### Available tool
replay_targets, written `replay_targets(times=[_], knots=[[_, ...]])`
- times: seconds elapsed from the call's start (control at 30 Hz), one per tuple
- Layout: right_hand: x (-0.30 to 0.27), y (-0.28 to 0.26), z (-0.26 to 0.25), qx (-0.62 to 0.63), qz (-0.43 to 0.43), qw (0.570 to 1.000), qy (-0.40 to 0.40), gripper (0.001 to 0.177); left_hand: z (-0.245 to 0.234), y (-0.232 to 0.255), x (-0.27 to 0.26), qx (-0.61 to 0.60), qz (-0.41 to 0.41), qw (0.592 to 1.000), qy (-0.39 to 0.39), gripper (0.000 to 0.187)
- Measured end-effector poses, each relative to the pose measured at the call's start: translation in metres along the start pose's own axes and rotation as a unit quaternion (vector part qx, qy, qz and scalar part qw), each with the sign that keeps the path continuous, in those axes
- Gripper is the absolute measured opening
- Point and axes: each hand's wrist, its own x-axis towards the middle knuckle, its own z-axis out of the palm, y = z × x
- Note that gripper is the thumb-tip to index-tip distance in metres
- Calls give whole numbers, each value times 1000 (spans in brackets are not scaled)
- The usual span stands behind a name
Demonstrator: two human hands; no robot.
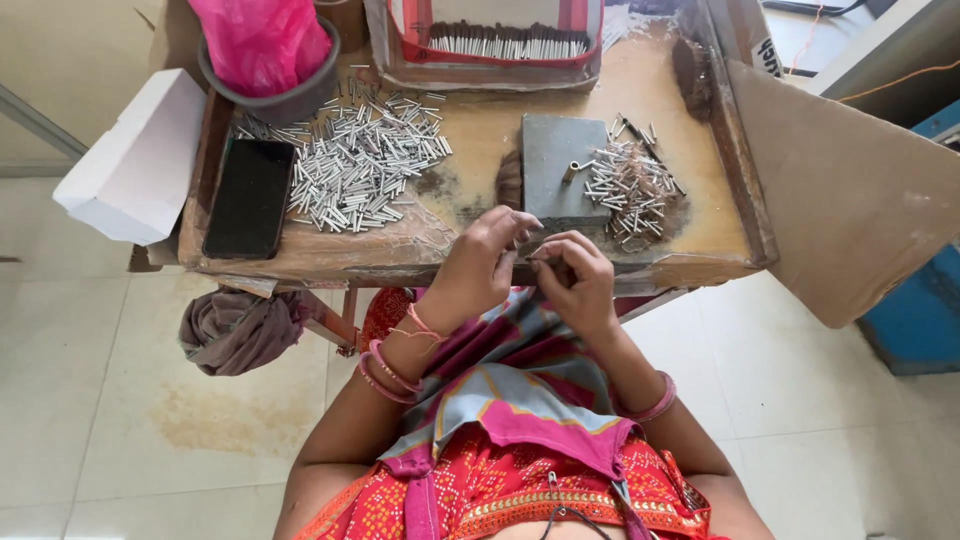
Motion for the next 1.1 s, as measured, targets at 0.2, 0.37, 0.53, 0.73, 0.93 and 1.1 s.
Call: replay_targets(times=[0.2, 0.37, 0.53, 0.73, 0.93, 1.1], knots=[[-3, 33, -23, 394, 276, 868, -122, 10, -13, 22, -2, -83, 50, 991, -92, 30], [10, -5, -28, 504, 332, 779, -173, 14, -1, 23, -5, -66, 75, 995, -20, 17], [-4, -21, -15, 327, 167, 929, -32, 23, 32, -10, -20, -261, -109, 959, 15, 8], [2, -44, -26, 57, -32, 998, 19, 17, 52, -33, -34, -481, -227, 846, -38, 3], [9, -25, -22, 45, -23, 999, 1, 11, -6, -9, -14, -8, -128, 992, -19, 6], [8, 14, -19, 71, 9, 997, 15, 11, -61, -47, 8, 414, -89, 905, 41, 17]])
